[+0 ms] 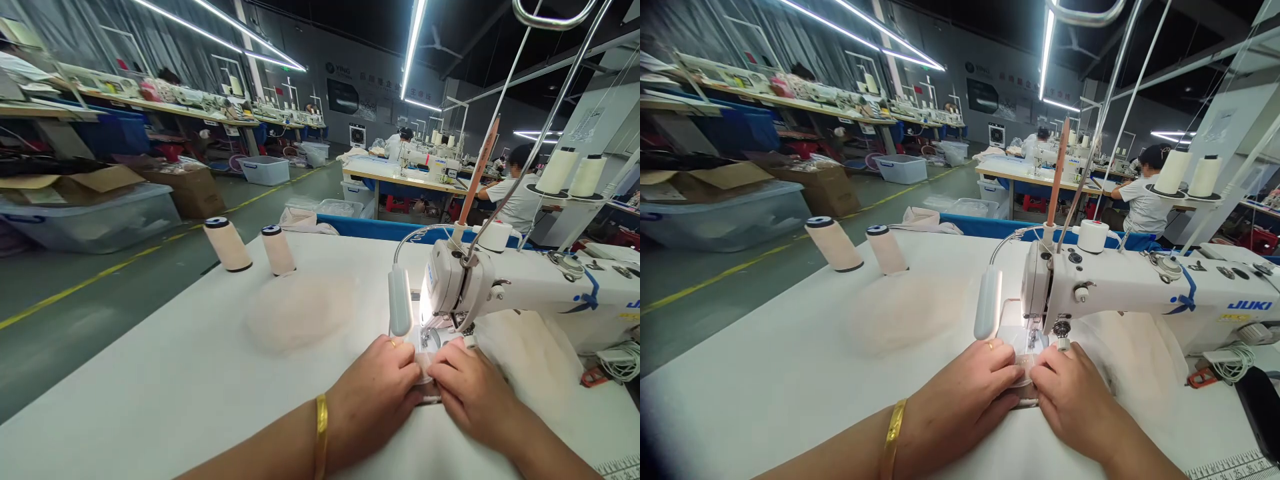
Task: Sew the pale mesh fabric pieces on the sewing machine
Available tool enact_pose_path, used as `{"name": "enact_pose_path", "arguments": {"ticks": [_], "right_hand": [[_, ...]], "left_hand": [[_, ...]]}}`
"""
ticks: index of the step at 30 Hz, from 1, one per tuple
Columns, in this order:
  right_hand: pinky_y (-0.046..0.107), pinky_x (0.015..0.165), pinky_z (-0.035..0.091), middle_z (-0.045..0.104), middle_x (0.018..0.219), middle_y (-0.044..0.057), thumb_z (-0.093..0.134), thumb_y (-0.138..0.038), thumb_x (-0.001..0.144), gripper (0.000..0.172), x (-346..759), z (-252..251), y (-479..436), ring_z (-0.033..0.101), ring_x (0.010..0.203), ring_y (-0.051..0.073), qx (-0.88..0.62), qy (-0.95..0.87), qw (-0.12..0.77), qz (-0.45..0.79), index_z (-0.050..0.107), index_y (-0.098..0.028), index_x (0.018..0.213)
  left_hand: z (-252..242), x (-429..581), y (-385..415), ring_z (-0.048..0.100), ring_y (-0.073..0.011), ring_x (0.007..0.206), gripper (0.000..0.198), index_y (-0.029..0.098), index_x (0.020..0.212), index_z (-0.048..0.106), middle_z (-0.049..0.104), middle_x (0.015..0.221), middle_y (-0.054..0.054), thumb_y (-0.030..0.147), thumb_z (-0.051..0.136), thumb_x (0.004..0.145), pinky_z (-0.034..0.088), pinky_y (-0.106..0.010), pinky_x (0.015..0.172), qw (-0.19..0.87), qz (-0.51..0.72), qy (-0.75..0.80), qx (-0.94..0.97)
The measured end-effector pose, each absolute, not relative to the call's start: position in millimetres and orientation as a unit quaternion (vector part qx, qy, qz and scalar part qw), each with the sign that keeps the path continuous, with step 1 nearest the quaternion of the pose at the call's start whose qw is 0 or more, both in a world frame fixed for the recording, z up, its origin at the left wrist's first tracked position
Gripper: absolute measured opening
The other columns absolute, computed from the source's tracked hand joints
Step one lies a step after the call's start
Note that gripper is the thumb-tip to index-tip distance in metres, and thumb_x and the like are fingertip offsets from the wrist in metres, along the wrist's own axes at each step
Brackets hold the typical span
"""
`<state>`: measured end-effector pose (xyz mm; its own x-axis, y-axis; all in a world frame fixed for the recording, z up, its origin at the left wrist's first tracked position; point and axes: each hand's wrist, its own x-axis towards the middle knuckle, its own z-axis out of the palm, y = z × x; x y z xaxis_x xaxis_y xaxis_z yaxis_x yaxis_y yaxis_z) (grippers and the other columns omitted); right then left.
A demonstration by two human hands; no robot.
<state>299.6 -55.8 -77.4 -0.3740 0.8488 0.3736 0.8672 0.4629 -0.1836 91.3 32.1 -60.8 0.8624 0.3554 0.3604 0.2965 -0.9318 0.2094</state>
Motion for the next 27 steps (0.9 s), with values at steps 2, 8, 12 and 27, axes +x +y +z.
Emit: {"name": "enact_pose_path", "arguments": {"ticks": [2, 8, 12, 27], "right_hand": [[0.036, 0.076, 0.046, 0.065, 0.1, 0.005, 0.046, -0.004, 0.095, 0.021, 301, -79, -57, 0.057, 0.088, 0.022, -0.513, -0.829, 0.224, -0.011, 0.057, -0.022, 0.096], [0.036, 0.076, 0.044, 0.065, 0.096, 0.005, 0.046, -0.004, 0.096, 0.022, 299, -78, -60, 0.059, 0.089, 0.024, -0.507, -0.831, 0.23, -0.011, 0.058, -0.022, 0.099], [0.036, 0.072, 0.044, 0.066, 0.093, 0.005, 0.043, -0.005, 0.098, 0.023, 296, -77, -59, 0.059, 0.085, 0.023, -0.513, -0.827, 0.229, -0.013, 0.059, -0.021, 0.1], [0.04, 0.078, 0.053, 0.071, 0.103, 0.008, 0.044, -0.005, 0.098, 0.029, 297, -80, -55, 0.065, 0.093, 0.025, -0.497, -0.828, 0.258, -0.029, 0.064, -0.022, 0.109]], "left_hand": [[-63, 92, 34, 0.06, -0.0207, 0.081, 0.013, 0.02, 0.08, 0.062, 0.069, 0.092, -0.003, 0.015, 0.064, 0.091, 0.044, -0.035, 0.075, 0.073, 0.216, 0.151, 0.962], [-64, 93, 35, 0.059, -0.0189, 0.077, 0.018, 0.02, 0.076, 0.057, 0.07, 0.085, 0.0, 0.011, 0.064, 0.091, 0.042, -0.035, 0.075, 0.073, 0.221, 0.133, 0.963], [-62, 91, 36, 0.059, -0.019, 0.077, 0.019, 0.02, 0.076, 0.057, 0.07, 0.084, 0.0, 0.011, 0.065, 0.091, 0.038, -0.035, 0.071, 0.056, 0.211, 0.144, 0.965], [-74, 91, 42, 0.057, -0.0173, 0.075, 0.019, 0.02, 0.077, 0.063, 0.071, 0.081, 0.002, 0.003, 0.065, 0.084, 0.039, -0.036, 0.082, 0.032, 0.237, 0.096, 0.966]]}}
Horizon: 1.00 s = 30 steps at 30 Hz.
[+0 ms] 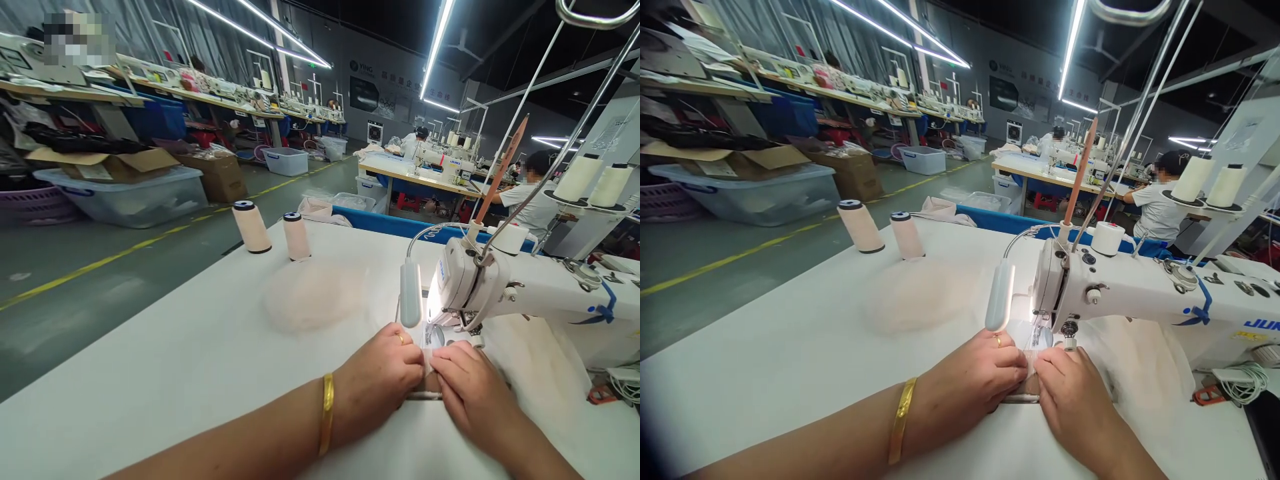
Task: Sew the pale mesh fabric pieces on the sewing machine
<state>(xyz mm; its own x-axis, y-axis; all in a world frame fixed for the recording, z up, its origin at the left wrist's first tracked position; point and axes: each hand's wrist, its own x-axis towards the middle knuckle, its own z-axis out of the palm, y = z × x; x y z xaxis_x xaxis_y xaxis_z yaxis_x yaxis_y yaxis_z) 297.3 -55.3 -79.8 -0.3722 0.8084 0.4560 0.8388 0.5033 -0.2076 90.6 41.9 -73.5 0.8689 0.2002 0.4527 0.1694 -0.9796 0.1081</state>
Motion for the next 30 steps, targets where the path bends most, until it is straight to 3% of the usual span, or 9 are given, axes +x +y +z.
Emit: {"name": "enact_pose_path", "arguments": {"ticks": [10, 25, 30], "right_hand": [[0.043, 0.081, 0.054, 0.071, 0.109, 0.01, 0.044, -0.003, 0.095, 0.038, 300, -86, -53, 0.066, 0.098, 0.028, -0.515, -0.819, 0.25, -0.045, 0.062, -0.024, 0.12], [0.045, 0.079, 0.058, 0.07, 0.123, 0.013, 0.043, -0.013, 0.099, 0.035, 298, -86, -44, 0.065, 0.106, 0.031, -0.581, -0.782, 0.221, -0.038, 0.064, -0.021, 0.126], [0.046, 0.083, 0.059, 0.07, 0.126, 0.013, 0.041, -0.012, 0.101, 0.035, 297, -87, -46, 0.066, 0.11, 0.031, -0.576, -0.784, 0.227, -0.045, 0.065, -0.02, 0.125]], "left_hand": [[-75, 92, 44, 0.059, -0.0196, 0.079, 0.018, 0.02, 0.082, 0.067, 0.071, 0.083, -0.002, 0.002, 0.062, 0.083, 0.039, -0.036, 0.08, 0.034, 0.23, 0.102, 0.967], [-75, 101, 61, 0.062, -0.0186, 0.074, 0.022, 0.018, 0.073, 0.064, 0.071, 0.083, -0.002, 0.002, 0.061, 0.089, 0.041, -0.034, 0.072, -0.011, 0.226, 0.153, 0.962], [-69, 102, 59, 0.06, -0.0205, 0.077, 0.021, 0.019, 0.082, 0.07, 0.073, 0.091, -0.003, 0.008, 0.057, 0.095, 0.044, -0.035, 0.077, 0.009, 0.231, 0.196, 0.953]]}}
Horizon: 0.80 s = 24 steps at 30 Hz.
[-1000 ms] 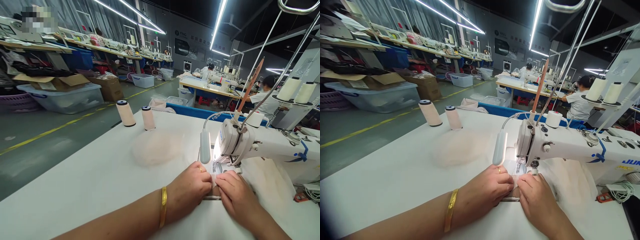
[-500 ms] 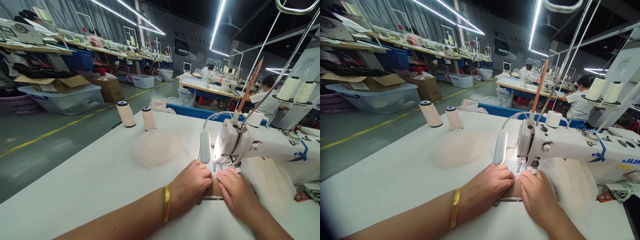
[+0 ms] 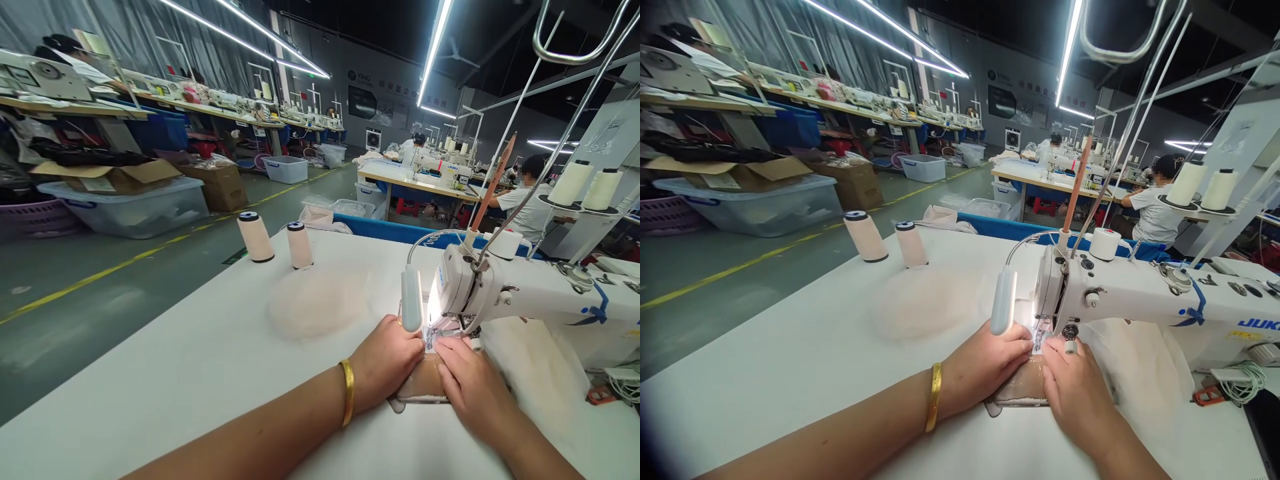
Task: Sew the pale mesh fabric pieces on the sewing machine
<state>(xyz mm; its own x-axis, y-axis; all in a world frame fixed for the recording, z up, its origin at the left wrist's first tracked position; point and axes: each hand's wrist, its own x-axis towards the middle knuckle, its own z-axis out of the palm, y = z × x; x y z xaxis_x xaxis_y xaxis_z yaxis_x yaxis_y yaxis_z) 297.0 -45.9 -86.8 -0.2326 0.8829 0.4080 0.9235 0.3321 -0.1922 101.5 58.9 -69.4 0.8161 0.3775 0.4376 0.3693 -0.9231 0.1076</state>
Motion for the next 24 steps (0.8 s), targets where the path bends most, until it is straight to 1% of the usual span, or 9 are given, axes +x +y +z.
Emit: {"name": "enact_pose_path", "arguments": {"ticks": [4, 9, 12, 15, 17, 18, 19, 21, 24], "right_hand": [[0.048, 0.086, 0.059, 0.07, 0.124, 0.014, 0.039, -0.012, 0.102, 0.034, 298, -91, -46, 0.066, 0.108, 0.031, -0.563, -0.788, 0.244, -0.048, 0.064, -0.019, 0.124], [0.046, 0.089, 0.06, 0.073, 0.117, 0.011, 0.043, -0.009, 0.101, 0.033, 301, -95, -44, 0.068, 0.105, 0.029, -0.526, -0.801, 0.281, -0.055, 0.063, -0.022, 0.123], [0.045, 0.092, 0.059, 0.073, 0.117, 0.009, 0.043, -0.007, 0.101, 0.037, 300, -93, -47, 0.068, 0.106, 0.027, -0.477, -0.819, 0.314, -0.051, 0.061, -0.025, 0.127], [0.049, 0.106, 0.053, 0.067, 0.135, 0.011, 0.047, -0.013, 0.102, 0.045, 291, -83, -58, 0.061, 0.124, 0.029, -0.452, -0.827, 0.334, -0.017, 0.051, -0.026, 0.146], [0.052, 0.114, 0.046, 0.059, 0.148, 0.013, 0.056, -0.026, 0.102, 0.052, 281, -72, -65, 0.051, 0.139, 0.032, -0.477, -0.811, 0.336, 0.045, 0.046, -0.025, 0.153], [0.052, 0.113, 0.046, 0.059, 0.149, 0.013, 0.06, -0.034, 0.102, 0.051, 275, -65, -67, 0.05, 0.14, 0.034, -0.496, -0.795, 0.337, 0.094, 0.05, -0.025, 0.151], [0.049, 0.108, 0.05, 0.064, 0.142, 0.012, 0.063, -0.042, 0.1, 0.045, 268, -57, -69, 0.055, 0.134, 0.034, -0.514, -0.773, 0.336, 0.158, 0.058, -0.025, 0.141], [0.039, 0.089, 0.056, 0.075, 0.109, 0.009, 0.061, -0.054, 0.1, 0.035, 255, -41, -68, 0.069, 0.105, 0.029, -0.515, -0.719, 0.342, 0.318, 0.07, -0.022, 0.111], [0.032, 0.074, 0.053, 0.072, 0.076, 0.002, 0.068, -0.052, 0.094, 0.031, 232, -18, -62, 0.07, 0.074, 0.021, -0.508, -0.65, 0.33, 0.457, 0.063, -0.021, 0.09]], "left_hand": [[-68, 104, 58, 0.06, -0.0235, 0.087, 0.018, 0.02, 0.09, 0.068, 0.07, 0.097, -0.007, 0.014, 0.053, 0.098, 0.046, -0.036, 0.083, 0.083, 0.194, 0.255, 0.944], [-61, 112, 61, 0.058, -0.023, 0.083, 0.024, 0.019, 0.07, 0.055, 0.064, 0.085, -0.007, 0.005, 0.051, 0.088, 0.046, -0.034, 0.077, 0.134, 0.176, 0.301, 0.928], [-48, 103, 58, 0.059, -0.0225, 0.08, 0.021, 0.02, 0.068, 0.052, 0.063, 0.08, -0.006, 0.005, 0.051, 0.083, 0.045, -0.032, 0.073, 0.175, 0.17, 0.318, 0.916], [-30, 77, 46, 0.061, -0.0204, 0.074, 0.017, 0.02, 0.067, 0.054, 0.065, 0.075, -0.004, 0.014, 0.051, 0.083, 0.046, -0.029, 0.067, 0.248, 0.145, 0.309, 0.907], [-18, 55, 34, 0.065, -0.0185, 0.074, 0.013, 0.02, 0.075, 0.062, 0.069, 0.076, -0.001, 0.021, 0.051, 0.083, 0.048, -0.026, 0.066, 0.329, 0.123, 0.288, 0.891], [-13, 44, 29, 0.068, -0.0182, 0.079, 0.014, 0.02, 0.081, 0.064, 0.072, 0.081, 0.0, 0.026, 0.052, 0.083, 0.051, -0.025, 0.07, 0.399, 0.117, 0.277, 0.866], [-8, 33, 24, 0.069, -0.0189, 0.084, 0.015, 0.02, 0.085, 0.066, 0.074, 0.085, -0.001, 0.029, 0.055, 0.082, 0.052, -0.026, 0.076, 0.5, 0.126, 0.274, 0.812], [-2, 14, 18, 0.07, -0.0199, 0.09, 0.019, 0.019, 0.086, 0.065, 0.077, 0.09, -0.003, 0.035, 0.064, 0.078, 0.053, -0.029, 0.084, 0.659, 0.143, 0.277, 0.685], [1, -3, 11, 0.069, -0.0181, 0.08, 0.037, 0.018, 0.086, 0.061, 0.078, 0.092, -0.006, 0.049, 0.076, 0.074, 0.051, -0.031, 0.08, 0.753, 0.131, 0.284, 0.579]]}}
